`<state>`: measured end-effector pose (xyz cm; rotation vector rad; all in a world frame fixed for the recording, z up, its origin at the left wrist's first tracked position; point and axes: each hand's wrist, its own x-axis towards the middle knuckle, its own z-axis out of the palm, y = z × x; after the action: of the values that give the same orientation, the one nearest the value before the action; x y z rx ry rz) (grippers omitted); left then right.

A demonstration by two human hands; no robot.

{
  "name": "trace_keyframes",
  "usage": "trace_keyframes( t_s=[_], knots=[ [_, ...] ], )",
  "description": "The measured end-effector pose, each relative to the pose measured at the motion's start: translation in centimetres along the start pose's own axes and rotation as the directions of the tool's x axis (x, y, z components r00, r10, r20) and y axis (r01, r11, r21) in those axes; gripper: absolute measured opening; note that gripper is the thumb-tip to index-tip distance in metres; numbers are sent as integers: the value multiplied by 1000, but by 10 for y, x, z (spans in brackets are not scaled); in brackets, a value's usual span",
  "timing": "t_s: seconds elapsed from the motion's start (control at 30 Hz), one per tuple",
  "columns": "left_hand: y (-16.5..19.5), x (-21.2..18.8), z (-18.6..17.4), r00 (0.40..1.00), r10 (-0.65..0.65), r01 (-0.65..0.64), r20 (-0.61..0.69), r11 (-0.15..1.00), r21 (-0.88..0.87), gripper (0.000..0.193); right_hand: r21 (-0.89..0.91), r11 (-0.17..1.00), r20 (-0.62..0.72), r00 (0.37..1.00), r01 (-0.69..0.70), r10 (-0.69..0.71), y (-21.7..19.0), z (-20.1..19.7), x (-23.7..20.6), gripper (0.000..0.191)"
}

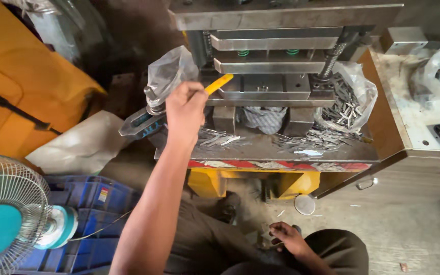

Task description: The person operates a manual press machine to shape small metal pieces. They repeatedly place a metal piece into the press, pull the lever to activate the press, and then remove the shaped piece, continuing this cycle throughout the clip.

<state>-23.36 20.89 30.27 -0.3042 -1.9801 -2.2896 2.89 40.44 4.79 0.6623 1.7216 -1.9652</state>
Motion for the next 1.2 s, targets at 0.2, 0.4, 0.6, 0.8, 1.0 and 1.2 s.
trace_keyframes(
  t_s=[0.2,0.4,0.6,0.8,1.0,1.2],
  knots=[
    [-20,31,16,997,-77,77,-17,997,-22,8,29,1000,15,1000,4,-5,2,-7,3,39],
    [-40,22,21,965,-263,240,-16,901,-362,5,-18,1000,6,1000,17,-17,-7,-2,1,40],
    [-54,6,24,965,-261,209,-11,797,-566,7,-56,996,-6,998,70,-70,-12,5,1,39],
    [-50,-21,-1,964,-260,176,-50,772,-611,4,-55,996,-48,996,71,-74,-1,8,8,36],
    [-64,-76,-42,979,-188,113,-74,814,-569,4,-575,610,47,766,546,-641,-57,10,10,30],
    [-128,-177,-114,979,-206,165,-8,805,-570,3,-843,-333,385,40,422,-922,-237,31,-23,31]
  ],
)
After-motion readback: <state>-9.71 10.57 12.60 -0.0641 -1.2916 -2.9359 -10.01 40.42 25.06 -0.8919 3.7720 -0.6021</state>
